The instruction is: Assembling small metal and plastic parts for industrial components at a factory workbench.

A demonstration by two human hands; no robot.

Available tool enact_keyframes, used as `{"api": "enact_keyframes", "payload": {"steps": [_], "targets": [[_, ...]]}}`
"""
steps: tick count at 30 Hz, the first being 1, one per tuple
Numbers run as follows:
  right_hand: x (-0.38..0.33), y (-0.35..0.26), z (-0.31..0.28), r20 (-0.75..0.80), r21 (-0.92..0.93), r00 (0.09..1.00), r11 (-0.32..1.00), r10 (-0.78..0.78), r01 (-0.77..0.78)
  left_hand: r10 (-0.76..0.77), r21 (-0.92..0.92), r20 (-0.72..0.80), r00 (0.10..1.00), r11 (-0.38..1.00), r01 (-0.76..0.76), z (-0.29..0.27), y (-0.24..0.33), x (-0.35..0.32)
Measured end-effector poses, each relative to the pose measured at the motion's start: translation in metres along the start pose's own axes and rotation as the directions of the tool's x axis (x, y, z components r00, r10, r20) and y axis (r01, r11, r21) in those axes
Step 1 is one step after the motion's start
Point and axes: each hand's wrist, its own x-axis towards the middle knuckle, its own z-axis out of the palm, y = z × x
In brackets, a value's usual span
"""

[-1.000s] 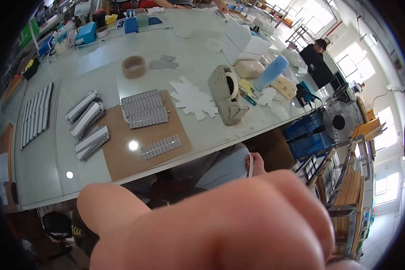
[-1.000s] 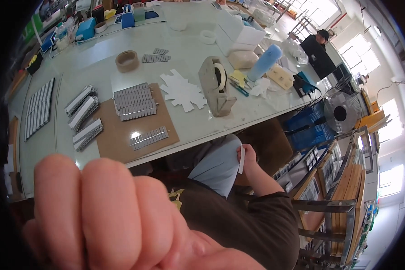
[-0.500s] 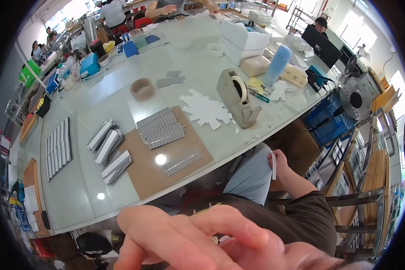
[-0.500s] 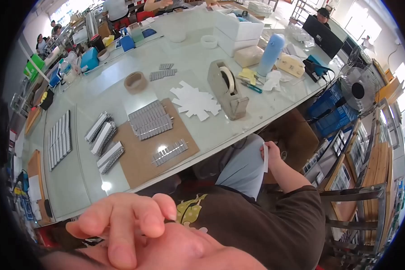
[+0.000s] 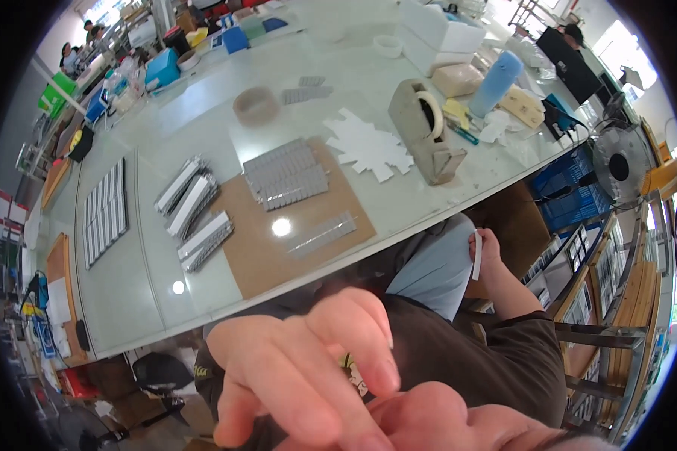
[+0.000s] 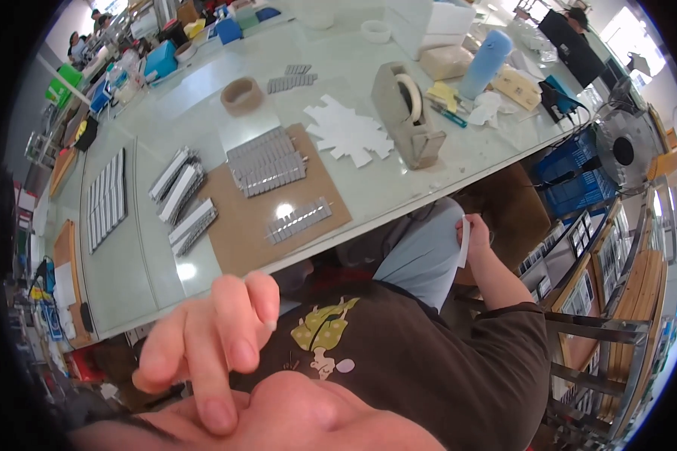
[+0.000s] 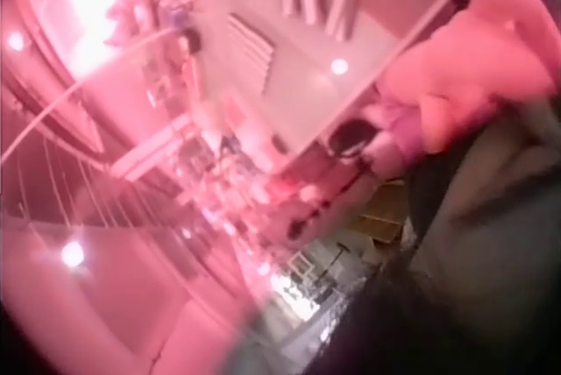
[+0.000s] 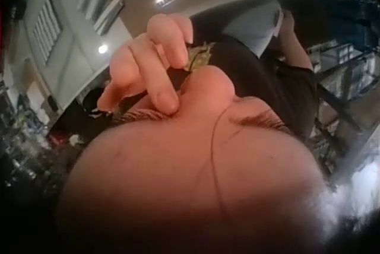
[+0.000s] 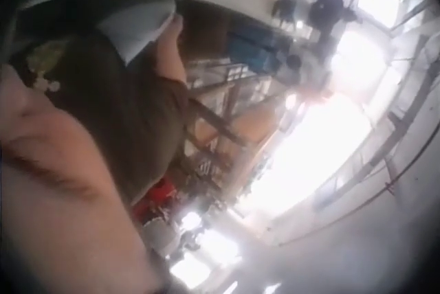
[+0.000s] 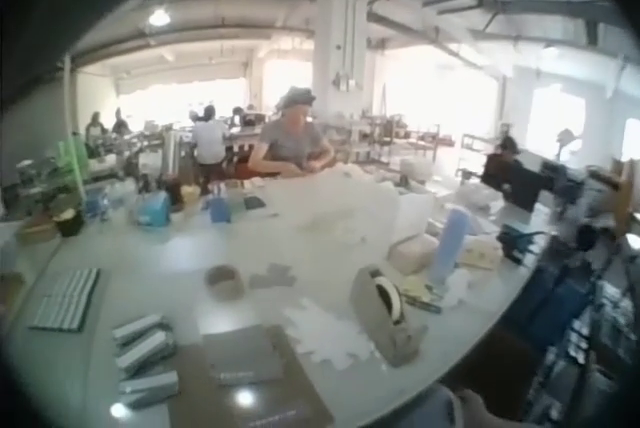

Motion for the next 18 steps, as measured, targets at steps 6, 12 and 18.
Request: {"api": "enact_keyframes", "payload": {"steps": [6,12,18], "targets": [[-0.009,0.009,-0.008,-0.019,0.037,0.998,0.997,-0.06,0.061,-0.027,0.507,-0.327,0.945,0.839,0.199,-0.043,-0.005,-0.06],[-0.019,0.019,0.05,-0.087,0.047,0.913,0.914,-0.399,0.403,-0.31,0.84,-0.395,0.865,0.259,0.476,-0.096,-0.026,-0.15],[-0.069,0.019,0.129,0.383,-0.095,0.767,0.804,-0.515,0.587,-0.308,0.986,-0.105,0.946,-0.159,0.057,-0.102,-0.071,-0.141]]}}
